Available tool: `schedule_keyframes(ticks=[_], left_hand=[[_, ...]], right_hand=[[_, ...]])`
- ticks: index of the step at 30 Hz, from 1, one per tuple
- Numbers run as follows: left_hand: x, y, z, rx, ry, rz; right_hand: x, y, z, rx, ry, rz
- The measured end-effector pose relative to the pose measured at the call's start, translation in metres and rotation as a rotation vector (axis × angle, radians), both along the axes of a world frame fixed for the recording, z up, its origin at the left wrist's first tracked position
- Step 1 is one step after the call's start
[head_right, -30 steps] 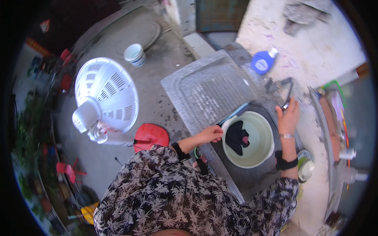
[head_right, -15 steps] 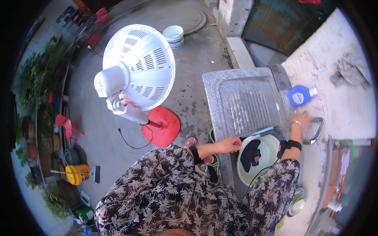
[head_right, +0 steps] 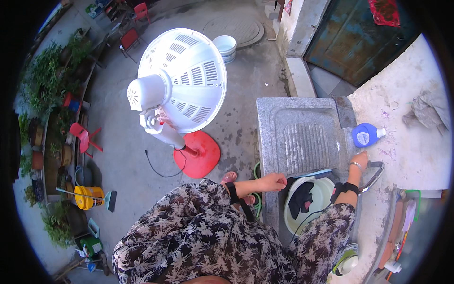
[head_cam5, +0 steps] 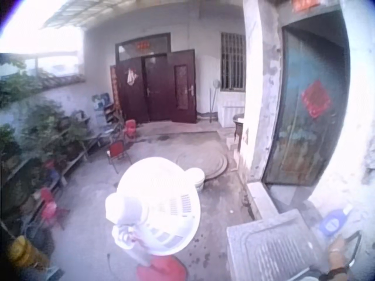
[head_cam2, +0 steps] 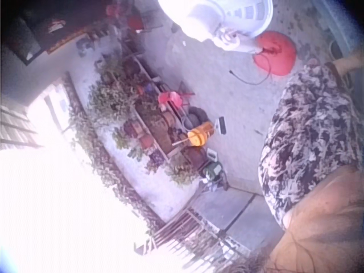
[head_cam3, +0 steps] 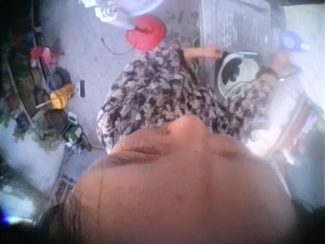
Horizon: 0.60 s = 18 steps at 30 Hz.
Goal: The person washes a cloth in a basin at an outdoor sink and then wipes down the motor housing, grill, and red base of an electric fan.
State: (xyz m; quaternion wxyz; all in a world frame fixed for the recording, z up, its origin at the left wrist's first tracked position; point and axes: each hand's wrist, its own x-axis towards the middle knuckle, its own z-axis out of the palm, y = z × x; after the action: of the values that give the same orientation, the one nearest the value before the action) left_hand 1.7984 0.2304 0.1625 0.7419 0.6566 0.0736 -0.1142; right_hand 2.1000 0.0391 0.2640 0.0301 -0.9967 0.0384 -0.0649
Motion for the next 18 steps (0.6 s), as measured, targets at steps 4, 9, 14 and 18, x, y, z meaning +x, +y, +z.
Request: schedule_keyframes(ticks=[4,9,14,18], left_hand=[[0.023,-0.02,0.025,-0.003,-0.006,-0.22],[0.025,-0.015,0.023,-0.02,-0.02,-0.165],[0.056,-0.05,0.027,-0.102,-0.025,-0.211],[0.081,-0.051,0.022,-0.125,0.054,-0.23]], right_hand=[[0.027,-0.1,-0.061,-0.186,-0.079,-0.005],[-0.039,-0.028,-0.035,-0.113,-0.116,0.162],[-0.056,-0.066,-0.011,0.198,-0.001,0.132],[-0.069,-0.067,-0.006,0.414,0.082,0.173]])
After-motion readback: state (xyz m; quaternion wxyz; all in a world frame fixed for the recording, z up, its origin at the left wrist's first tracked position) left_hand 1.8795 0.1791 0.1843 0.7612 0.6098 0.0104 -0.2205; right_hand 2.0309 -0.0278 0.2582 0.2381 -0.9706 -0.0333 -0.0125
